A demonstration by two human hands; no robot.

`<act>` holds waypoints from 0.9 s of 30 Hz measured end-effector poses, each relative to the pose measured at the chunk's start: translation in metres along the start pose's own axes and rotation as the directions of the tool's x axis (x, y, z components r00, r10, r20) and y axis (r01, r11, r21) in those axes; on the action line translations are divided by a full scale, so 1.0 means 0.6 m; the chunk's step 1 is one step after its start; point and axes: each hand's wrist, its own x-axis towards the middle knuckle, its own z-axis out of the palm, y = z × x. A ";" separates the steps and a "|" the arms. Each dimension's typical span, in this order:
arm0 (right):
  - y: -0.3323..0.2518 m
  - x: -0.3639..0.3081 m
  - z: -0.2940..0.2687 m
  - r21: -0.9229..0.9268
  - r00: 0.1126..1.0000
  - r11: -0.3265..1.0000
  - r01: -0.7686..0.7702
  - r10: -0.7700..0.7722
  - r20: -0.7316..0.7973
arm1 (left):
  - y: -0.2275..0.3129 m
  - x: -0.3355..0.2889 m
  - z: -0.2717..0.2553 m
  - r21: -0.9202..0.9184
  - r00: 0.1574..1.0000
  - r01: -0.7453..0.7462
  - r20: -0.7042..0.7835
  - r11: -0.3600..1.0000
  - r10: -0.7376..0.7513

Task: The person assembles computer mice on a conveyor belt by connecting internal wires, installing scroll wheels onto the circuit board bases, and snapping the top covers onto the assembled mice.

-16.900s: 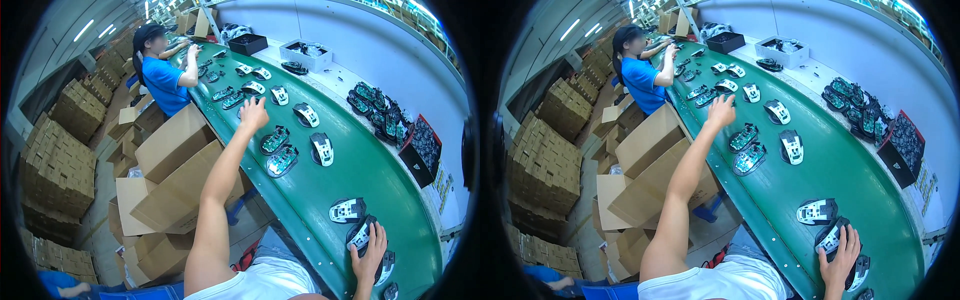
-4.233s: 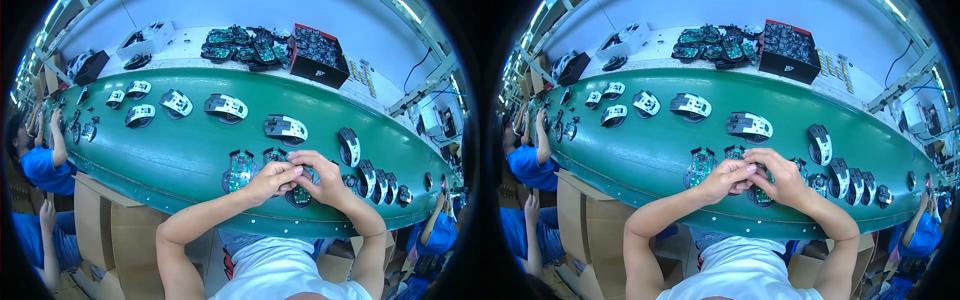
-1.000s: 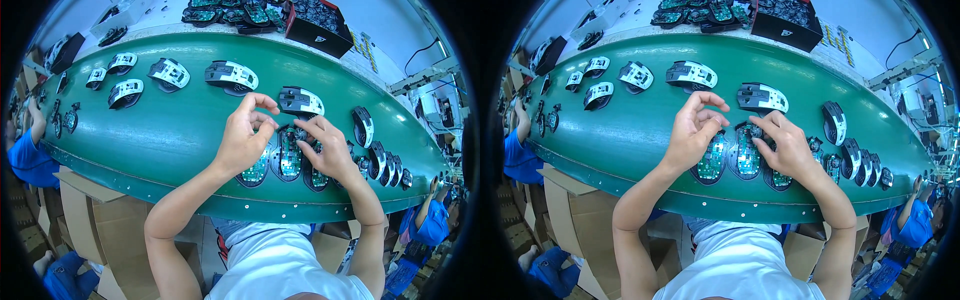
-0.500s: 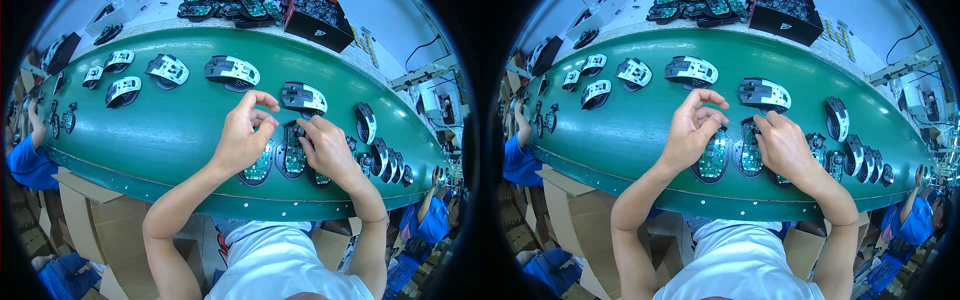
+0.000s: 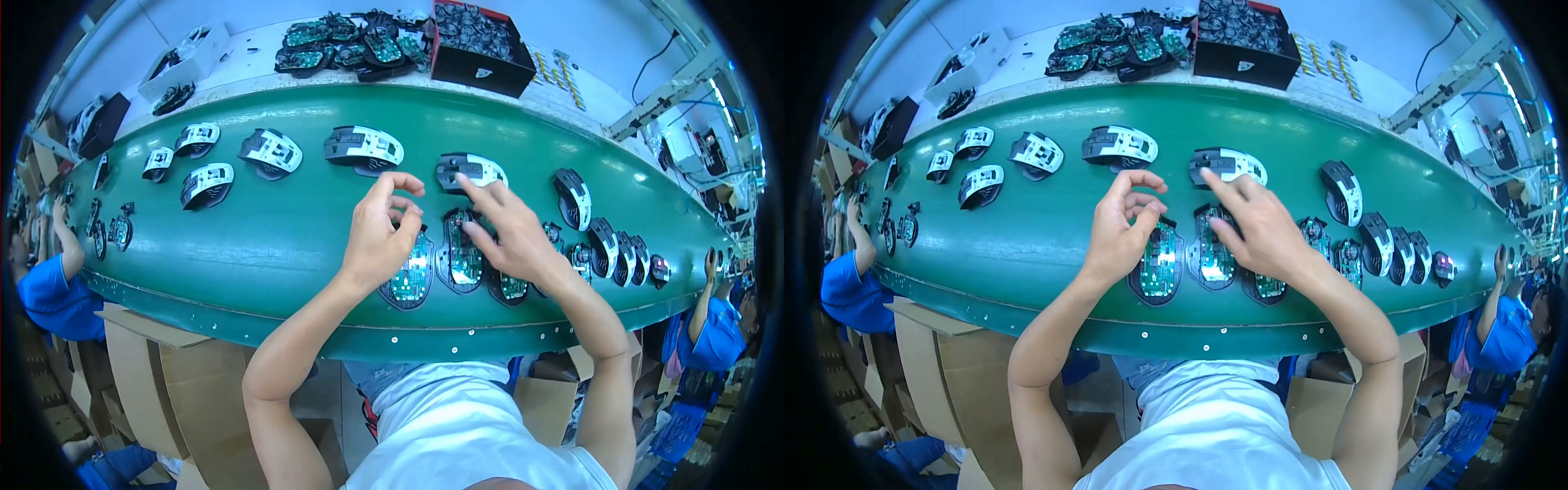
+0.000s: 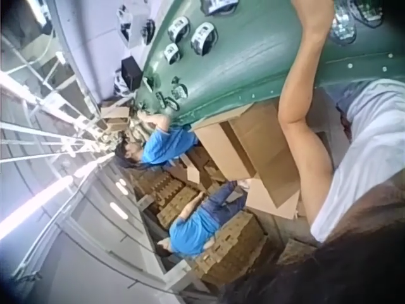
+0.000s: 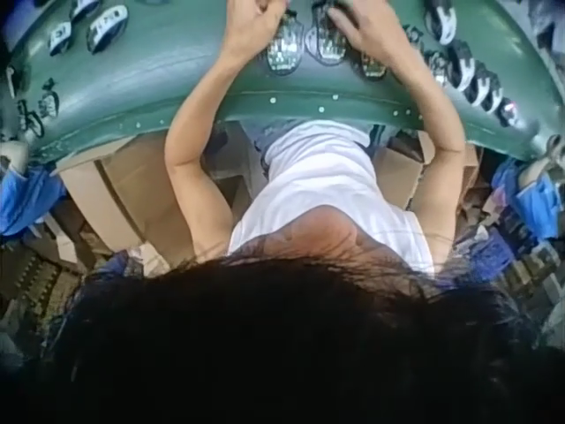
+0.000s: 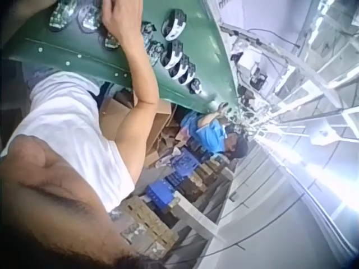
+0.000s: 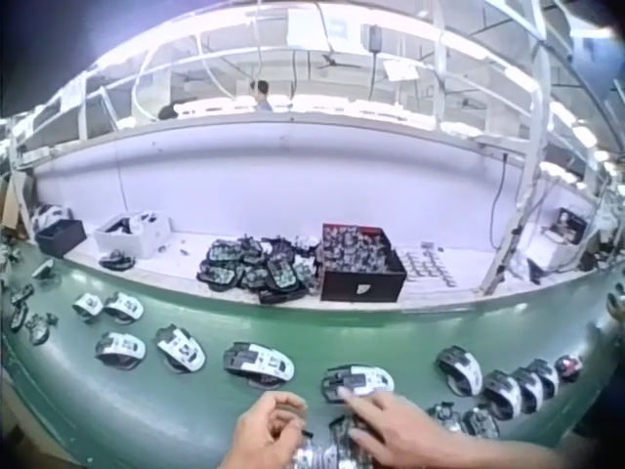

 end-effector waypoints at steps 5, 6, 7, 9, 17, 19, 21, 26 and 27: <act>0.069 0.079 -0.089 -0.098 0.937 0.993 0.060 -0.090 -0.338 | 0.010 0.011 -0.014 0.376 0.963 -0.252 0.007 0.892 0.270; 0.098 0.121 -0.105 -0.130 0.923 0.989 0.073 -0.117 -0.367 | 0.011 0.012 -0.021 0.378 0.959 -0.265 0.013 0.887 0.282; 0.131 0.170 -0.115 -0.155 0.907 0.983 0.093 -0.148 -0.394 | 0.006 0.013 -0.033 0.488 0.927 -0.334 0.015 0.807 0.374; 0.215 0.273 -0.125 -0.258 0.867 0.964 0.069 -0.186 -0.462 | 0.006 0.022 -0.052 0.622 0.865 -0.404 0.021 0.671 0.501; 0.403 0.490 -0.104 -0.350 0.890 0.857 -0.379 0.441 0.115 | -0.022 0.072 -0.176 0.864 0.845 -0.144 -0.146 0.483 0.514; 0.411 0.494 -0.136 -0.190 0.818 0.818 -0.542 0.566 0.104 | -0.022 0.074 -0.166 0.846 0.830 -0.193 -0.129 0.496 0.543; 0.428 0.498 -0.120 -0.151 0.842 0.836 -0.527 0.538 0.040 | -0.018 0.075 -0.160 0.833 0.842 -0.227 -0.093 0.505 0.531; 0.425 0.489 -0.119 -0.196 0.869 0.868 -0.457 0.388 -0.307 | -0.024 0.071 -0.172 0.823 0.839 -0.181 -0.157 0.539 0.522; 0.440 0.478 -0.142 -0.232 0.884 0.888 -0.397 0.303 -0.356 | -0.027 0.082 -0.167 0.809 0.828 -0.209 -0.152 0.549 0.539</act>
